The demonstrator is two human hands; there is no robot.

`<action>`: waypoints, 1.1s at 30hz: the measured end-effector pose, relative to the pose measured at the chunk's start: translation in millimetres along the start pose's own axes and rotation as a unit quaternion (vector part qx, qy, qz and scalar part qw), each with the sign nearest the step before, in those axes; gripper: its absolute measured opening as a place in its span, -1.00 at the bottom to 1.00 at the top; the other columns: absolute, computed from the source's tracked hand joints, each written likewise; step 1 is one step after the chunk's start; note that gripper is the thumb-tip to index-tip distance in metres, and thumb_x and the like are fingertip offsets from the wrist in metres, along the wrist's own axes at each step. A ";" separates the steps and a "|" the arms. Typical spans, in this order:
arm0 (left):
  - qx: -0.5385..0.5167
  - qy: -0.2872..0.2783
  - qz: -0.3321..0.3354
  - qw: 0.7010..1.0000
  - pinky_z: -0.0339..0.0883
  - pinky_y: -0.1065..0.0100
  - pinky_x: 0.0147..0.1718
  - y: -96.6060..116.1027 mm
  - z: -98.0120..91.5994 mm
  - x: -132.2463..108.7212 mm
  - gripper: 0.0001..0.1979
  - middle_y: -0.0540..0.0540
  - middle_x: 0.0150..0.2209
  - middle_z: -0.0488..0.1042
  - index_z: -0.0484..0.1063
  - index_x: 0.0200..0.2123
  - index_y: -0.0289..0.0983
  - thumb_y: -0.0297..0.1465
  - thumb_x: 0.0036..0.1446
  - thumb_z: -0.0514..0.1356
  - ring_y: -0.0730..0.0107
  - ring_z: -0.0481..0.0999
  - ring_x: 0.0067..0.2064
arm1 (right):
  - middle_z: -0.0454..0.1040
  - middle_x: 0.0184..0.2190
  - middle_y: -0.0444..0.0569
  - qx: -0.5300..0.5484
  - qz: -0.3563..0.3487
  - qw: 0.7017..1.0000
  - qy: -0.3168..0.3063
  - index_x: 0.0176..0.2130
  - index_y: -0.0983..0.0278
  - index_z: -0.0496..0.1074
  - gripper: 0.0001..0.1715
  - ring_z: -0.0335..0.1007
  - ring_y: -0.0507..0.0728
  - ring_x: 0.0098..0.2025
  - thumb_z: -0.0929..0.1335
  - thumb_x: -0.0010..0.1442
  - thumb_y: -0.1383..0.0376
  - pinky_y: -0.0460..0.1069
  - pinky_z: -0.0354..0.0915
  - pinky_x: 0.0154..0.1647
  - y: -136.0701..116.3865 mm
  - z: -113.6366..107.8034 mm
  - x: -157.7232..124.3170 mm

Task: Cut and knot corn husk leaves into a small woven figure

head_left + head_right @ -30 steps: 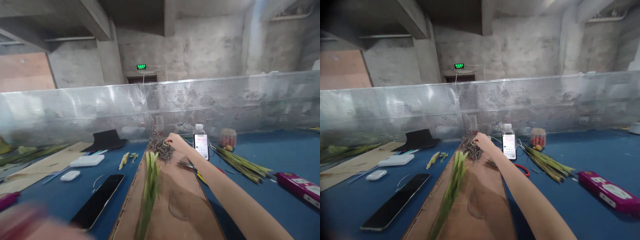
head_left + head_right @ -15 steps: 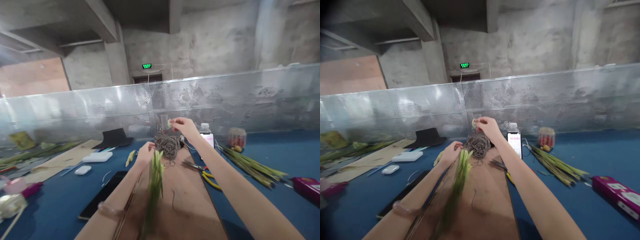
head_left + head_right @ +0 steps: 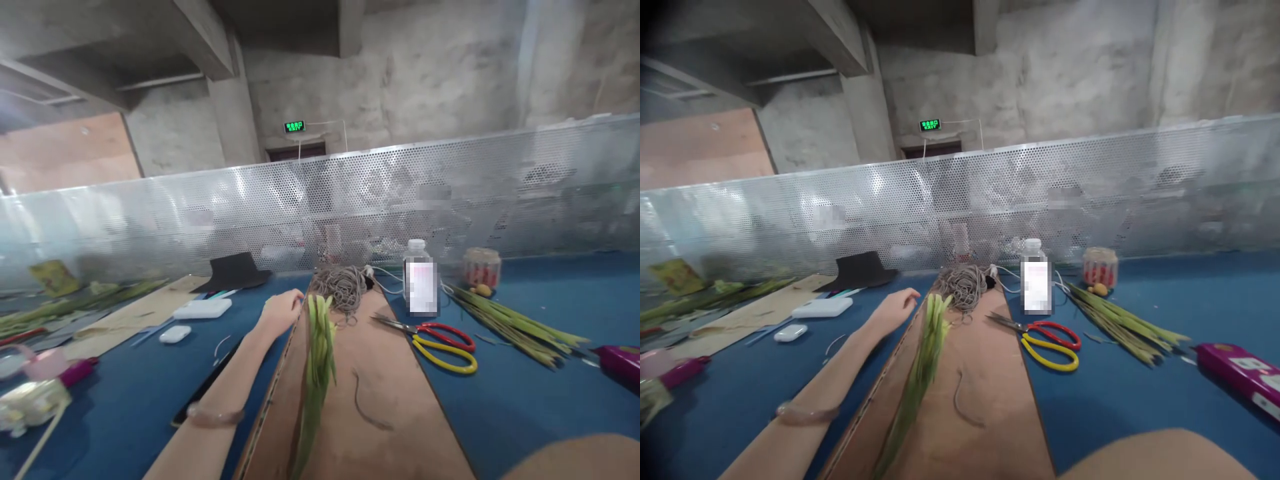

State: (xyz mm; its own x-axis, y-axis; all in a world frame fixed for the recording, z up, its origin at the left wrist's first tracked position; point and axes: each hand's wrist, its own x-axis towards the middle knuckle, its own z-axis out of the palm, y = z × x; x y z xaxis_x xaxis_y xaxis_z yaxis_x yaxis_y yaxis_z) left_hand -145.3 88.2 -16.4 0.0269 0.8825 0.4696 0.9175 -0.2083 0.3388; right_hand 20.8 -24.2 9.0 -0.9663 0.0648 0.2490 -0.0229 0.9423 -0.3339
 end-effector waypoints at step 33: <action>0.010 -0.025 -0.099 0.995 0.33 0.18 -0.22 30.4 36.6 -7.6 -0.72 -0.13 -0.10 0.36 0.31 -0.11 -0.31 -0.33 0.12 0.07 0.28 0.40 -0.16 | 0.11 -0.75 -0.22 0.010 0.366 0.884 0.290 -0.73 0.26 0.13 -0.74 -0.03 -0.02 -0.66 0.25 -0.11 0.42 -0.08 -0.16 -0.60 55.3 -5.8 -65.8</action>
State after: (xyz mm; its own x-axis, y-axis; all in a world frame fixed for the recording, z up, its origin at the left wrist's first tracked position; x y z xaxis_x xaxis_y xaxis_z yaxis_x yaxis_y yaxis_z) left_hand -103.1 90.6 -39.4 -0.1369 0.9250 0.3545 0.9144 -0.0196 0.4042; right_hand 84.6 25.6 -20.6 -0.4308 0.8179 0.3813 0.5444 0.5725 -0.6131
